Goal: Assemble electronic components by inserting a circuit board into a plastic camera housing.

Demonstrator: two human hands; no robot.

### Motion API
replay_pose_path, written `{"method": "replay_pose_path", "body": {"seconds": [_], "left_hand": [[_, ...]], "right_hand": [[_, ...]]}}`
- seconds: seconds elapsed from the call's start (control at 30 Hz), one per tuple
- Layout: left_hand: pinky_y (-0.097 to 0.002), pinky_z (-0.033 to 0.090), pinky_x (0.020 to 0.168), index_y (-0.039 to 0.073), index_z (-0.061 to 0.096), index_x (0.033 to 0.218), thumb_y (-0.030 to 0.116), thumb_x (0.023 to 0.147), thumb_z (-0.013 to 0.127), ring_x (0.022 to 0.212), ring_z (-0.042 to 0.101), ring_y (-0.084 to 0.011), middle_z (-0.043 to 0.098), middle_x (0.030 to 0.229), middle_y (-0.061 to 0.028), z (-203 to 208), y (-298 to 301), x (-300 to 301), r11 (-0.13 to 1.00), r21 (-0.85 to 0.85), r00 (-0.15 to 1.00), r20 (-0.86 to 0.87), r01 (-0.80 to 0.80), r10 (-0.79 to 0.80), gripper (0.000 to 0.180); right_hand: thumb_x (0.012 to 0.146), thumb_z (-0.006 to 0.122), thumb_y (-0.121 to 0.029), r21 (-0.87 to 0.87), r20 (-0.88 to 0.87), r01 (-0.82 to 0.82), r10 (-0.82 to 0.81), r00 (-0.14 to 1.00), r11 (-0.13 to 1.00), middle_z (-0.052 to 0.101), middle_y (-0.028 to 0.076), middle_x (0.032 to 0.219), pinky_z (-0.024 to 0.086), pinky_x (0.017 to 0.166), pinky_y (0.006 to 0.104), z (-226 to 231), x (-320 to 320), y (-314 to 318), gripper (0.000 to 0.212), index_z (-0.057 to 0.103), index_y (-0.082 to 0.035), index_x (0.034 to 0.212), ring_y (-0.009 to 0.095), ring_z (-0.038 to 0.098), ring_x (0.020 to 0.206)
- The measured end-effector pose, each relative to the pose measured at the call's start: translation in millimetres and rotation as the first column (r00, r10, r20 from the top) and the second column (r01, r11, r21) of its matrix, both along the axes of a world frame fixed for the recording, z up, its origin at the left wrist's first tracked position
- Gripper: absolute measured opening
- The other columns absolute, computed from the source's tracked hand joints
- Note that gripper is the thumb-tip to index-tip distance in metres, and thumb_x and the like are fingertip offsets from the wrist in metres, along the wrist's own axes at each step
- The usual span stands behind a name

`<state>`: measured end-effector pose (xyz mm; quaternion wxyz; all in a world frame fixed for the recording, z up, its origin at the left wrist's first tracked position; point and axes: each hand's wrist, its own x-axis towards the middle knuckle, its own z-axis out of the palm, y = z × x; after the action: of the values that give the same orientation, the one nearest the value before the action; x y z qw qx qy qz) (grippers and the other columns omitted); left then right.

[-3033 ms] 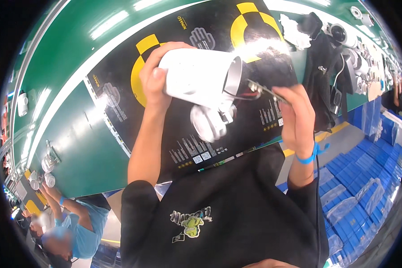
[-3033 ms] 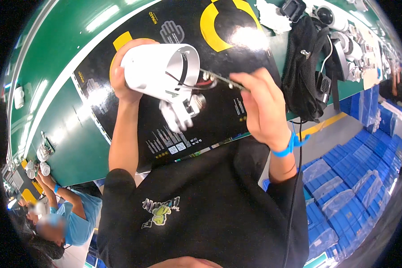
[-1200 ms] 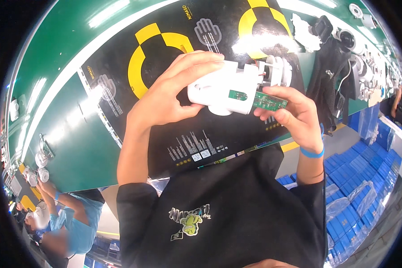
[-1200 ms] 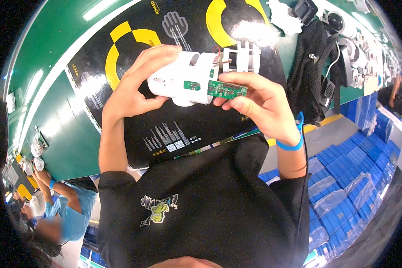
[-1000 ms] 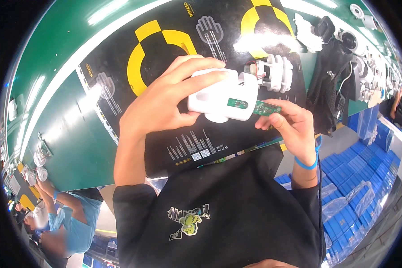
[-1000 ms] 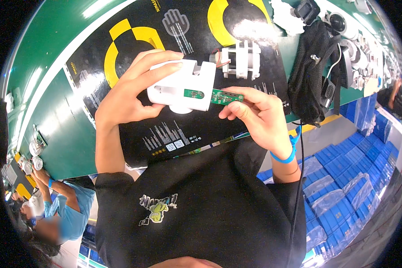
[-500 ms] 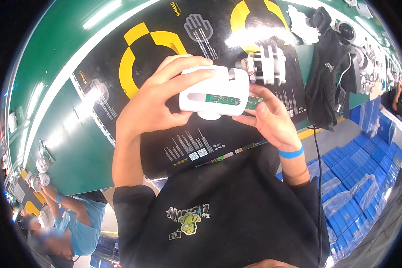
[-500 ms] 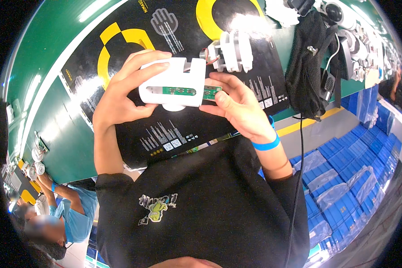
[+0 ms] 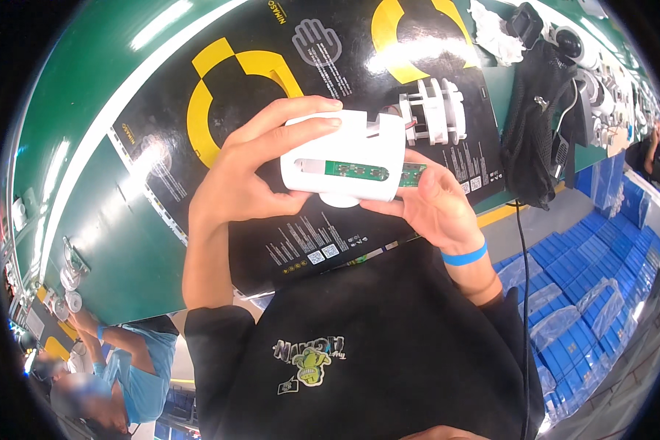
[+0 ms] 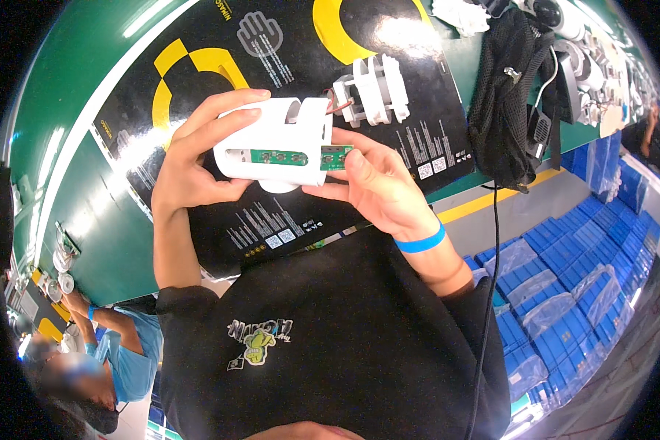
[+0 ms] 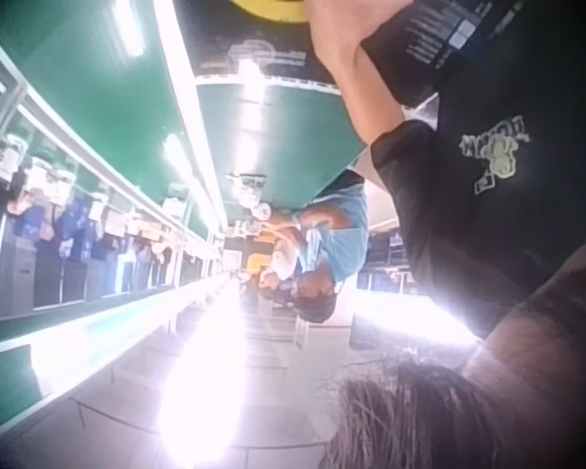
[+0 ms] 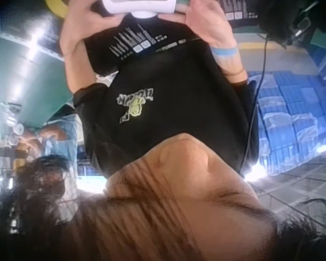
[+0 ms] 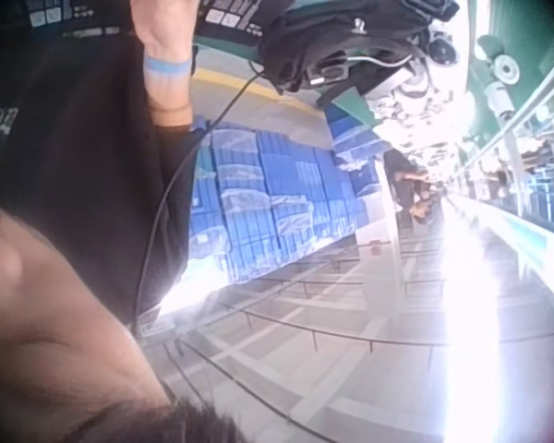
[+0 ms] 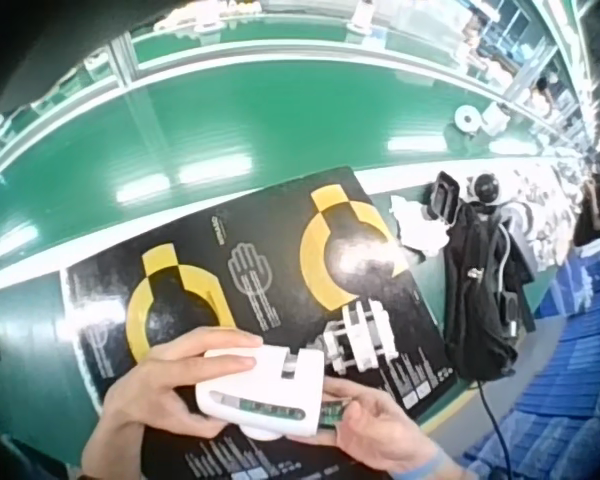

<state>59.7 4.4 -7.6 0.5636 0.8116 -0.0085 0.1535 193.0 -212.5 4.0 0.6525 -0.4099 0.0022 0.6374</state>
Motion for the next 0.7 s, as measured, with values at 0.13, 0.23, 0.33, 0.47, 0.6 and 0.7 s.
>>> {"method": "replay_pose_path", "body": {"seconds": [0.13, 0.23, 0.33, 0.47, 0.6, 0.7], "left_hand": [[-0.0392, 0.045, 0.091, 0.007, 0.058, 0.118, -0.002, 0.053, 0.069, 0.113, 0.054, -0.0336, 0.055, 0.124, -0.0183, 1.1, 3.6, -4.9, 0.999, 0.029, 1.0, -0.02, 0.017, -0.016, 0.066], [-0.0367, 0.046, 0.09, 0.01, 0.061, 0.117, -0.004, 0.054, 0.069, 0.111, 0.055, -0.032, 0.056, 0.123, -0.0128, 8.8, -0.7, -2.1, 1.0, 0.019, 1.0, -0.011, 0.003, -0.002, 0.065], [-0.0376, 0.046, 0.089, 0.011, 0.061, 0.116, -0.005, 0.052, 0.069, 0.112, 0.053, -0.0323, 0.056, 0.122, -0.012, 14.5, -3.0, 0.7, 0.998, 0.058, 0.999, -0.018, 0.039, -0.038, 0.066], [-0.0388, 0.045, 0.089, 0.011, 0.061, 0.115, -0.001, 0.052, 0.073, 0.112, 0.052, -0.033, 0.055, 0.123, -0.0119, 22.5, -6.1, 1.6, 0.996, 0.085, 0.999, 0.005, 0.032, -0.032, 0.066], [-0.0417, 0.046, 0.088, 0.012, 0.059, 0.117, 0.008, 0.054, 0.078, 0.111, 0.051, -0.0362, 0.053, 0.125, -0.0125, 24.4, -7.3, 2.7, 0.989, 0.013, 0.988, 0.062, 0.144, -0.145, 0.066], [-0.042, 0.047, 0.086, 0.012, 0.06, 0.115, 0.011, 0.057, 0.078, 0.108, 0.052, -0.0371, 0.053, 0.125, -0.0109, 29.7, -8.7, 1.4, 0.992, 0.074, 0.992, 0.071, 0.102, -0.107, 0.061]], "right_hand": [[0.086, 0.061, -0.033, 0.016, -0.136, 0.032, -0.029, 0.99, 0.999, 0.047, 0.02, 0.129, 0.042, 0.098, 0.0501, 1.7, -2.5, 0.5, 0.068, 0.032, 0.006, 0.133, 0.034, 0.049, 0.118], [0.086, 0.064, -0.02, 0.064, -0.25, 0.102, -0.083, 0.965, 0.993, 0.046, 0.015, 0.129, 0.043, 0.098, 0.0472, -2.1, -7.7, -0.5, 0.062, 0.032, 0.002, 0.134, 0.03, 0.048, 0.119], [0.08, 0.071, -0.014, 0.107, -0.283, 0.197, -0.16, 0.946, 0.975, 0.043, 0.009, 0.132, 0.039, 0.101, 0.0474, 2.7, -19.6, 6.3, 0.07, 0.031, -0.01, 0.138, 0.028, 0.042, 0.125], [0.077, 0.074, -0.021, 0.097, -0.466, 0.166, -0.103, 0.879, 0.981, 0.039, 0.011, 0.137, 0.035, 0.103, 0.0515, -3.5, -30.4, 3.0, 0.075, 0.032, -0.012, 0.139, 0.03, 0.04, 0.127], [0.075, 0.075, -0.023, 0.282, -0.804, 0.208, 0.112, 0.584, 0.936, 0.031, 0.015, 0.144, 0.026, 0.103, 0.0634, -16.0, -55.7, 5.6, 0.087, 0.023, -0.013, 0.143, 0.035, 0.03, 0.133], [0.08, 0.07, -0.018, 0.273, -0.788, 0.19, 0.106, 0.607, 0.943, 0.029, 0.016, 0.145, 0.026, 0.102, 0.066, -21.4, -52.0, 5.7, 0.082, 0.019, -0.012, 0.144, 0.037, 0.025, 0.135]]}}
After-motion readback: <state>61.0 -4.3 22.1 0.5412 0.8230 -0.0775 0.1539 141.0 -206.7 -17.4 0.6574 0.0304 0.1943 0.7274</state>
